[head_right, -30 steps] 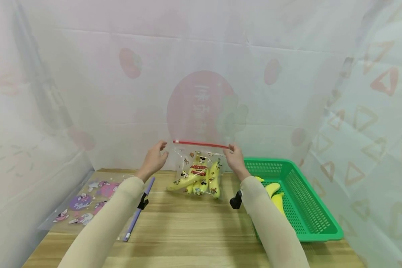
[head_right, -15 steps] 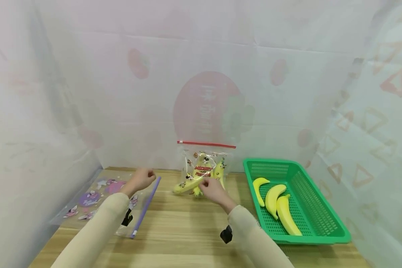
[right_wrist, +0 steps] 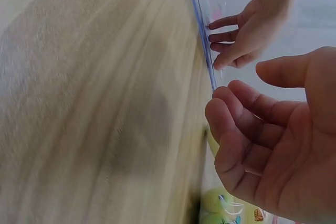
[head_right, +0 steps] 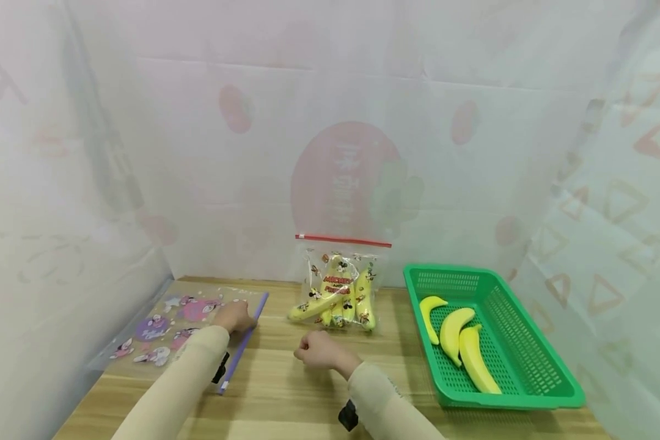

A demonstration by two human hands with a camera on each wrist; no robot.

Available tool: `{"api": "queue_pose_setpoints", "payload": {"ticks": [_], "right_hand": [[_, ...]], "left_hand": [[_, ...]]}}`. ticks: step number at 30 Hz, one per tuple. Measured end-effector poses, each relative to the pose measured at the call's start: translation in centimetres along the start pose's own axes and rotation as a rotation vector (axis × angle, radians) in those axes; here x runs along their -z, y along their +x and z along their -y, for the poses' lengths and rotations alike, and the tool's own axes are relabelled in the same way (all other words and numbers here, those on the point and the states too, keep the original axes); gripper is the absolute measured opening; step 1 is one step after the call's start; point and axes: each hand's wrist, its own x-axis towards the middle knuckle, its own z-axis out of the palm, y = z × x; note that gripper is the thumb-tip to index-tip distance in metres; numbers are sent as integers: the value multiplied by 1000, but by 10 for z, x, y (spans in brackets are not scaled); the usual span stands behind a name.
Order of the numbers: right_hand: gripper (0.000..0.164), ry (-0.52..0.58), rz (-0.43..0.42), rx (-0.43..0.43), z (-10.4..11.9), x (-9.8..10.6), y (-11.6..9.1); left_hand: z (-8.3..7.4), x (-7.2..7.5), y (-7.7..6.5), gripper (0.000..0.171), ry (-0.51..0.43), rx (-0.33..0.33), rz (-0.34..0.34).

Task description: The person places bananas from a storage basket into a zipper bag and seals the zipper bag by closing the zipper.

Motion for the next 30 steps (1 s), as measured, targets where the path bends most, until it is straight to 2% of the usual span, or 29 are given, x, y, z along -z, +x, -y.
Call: {"api": "queue_pose_setpoints", "payload": {"ticks": [6,15,21,25,30], "right_hand": [[21,5,10,-31,6,-10,0],[25,43,3,-25,6,-19,7],[28,54,-2,-8,11,-20,9],[33,67,-6,-21,10,-23,10],[37,132,-13,-59,8,-27,13]], "left_hand": [[-4,-6,0,23,60,25,-4],[-21,-10,1,22,129,-23,19],[-18,-9,4,8,44,-36,14],[-18,-5,2,20,-14,-51,29],[-26,5,-4,25,-142,-47,46]]}}
